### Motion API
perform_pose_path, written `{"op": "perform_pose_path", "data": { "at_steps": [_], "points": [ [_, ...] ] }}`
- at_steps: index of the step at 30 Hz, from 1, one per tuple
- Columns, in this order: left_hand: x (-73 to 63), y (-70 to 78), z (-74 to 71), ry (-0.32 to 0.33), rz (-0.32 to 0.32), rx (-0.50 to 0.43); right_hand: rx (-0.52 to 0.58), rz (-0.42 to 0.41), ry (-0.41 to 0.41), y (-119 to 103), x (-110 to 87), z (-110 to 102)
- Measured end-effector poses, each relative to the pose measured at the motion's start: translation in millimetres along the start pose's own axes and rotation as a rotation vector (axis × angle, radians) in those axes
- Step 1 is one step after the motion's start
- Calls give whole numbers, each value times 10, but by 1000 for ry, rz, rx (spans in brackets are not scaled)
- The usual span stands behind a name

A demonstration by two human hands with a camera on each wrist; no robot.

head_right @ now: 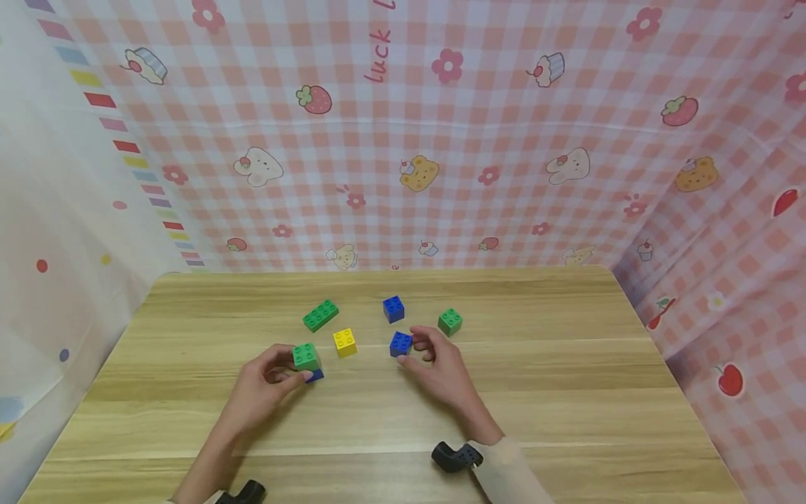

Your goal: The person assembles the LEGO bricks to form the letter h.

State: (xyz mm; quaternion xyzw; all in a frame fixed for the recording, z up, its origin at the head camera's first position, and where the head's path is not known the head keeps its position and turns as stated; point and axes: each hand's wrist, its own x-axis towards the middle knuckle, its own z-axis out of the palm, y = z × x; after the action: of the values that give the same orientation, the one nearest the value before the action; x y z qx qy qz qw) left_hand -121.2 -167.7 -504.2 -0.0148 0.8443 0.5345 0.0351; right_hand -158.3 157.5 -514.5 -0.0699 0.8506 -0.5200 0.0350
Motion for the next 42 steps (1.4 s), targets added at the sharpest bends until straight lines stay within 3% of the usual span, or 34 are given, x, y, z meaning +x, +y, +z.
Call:
{"op": "perform_pose_path", "data": {
  "at_steps": [24,42],
  "points": [
    [46,-56,-155,23,-1,26,-97,-23,89,3,2,115],
    [68,-69,-241,64,36,24,-126,-22,74,-9,-9,97]
  ]
}}
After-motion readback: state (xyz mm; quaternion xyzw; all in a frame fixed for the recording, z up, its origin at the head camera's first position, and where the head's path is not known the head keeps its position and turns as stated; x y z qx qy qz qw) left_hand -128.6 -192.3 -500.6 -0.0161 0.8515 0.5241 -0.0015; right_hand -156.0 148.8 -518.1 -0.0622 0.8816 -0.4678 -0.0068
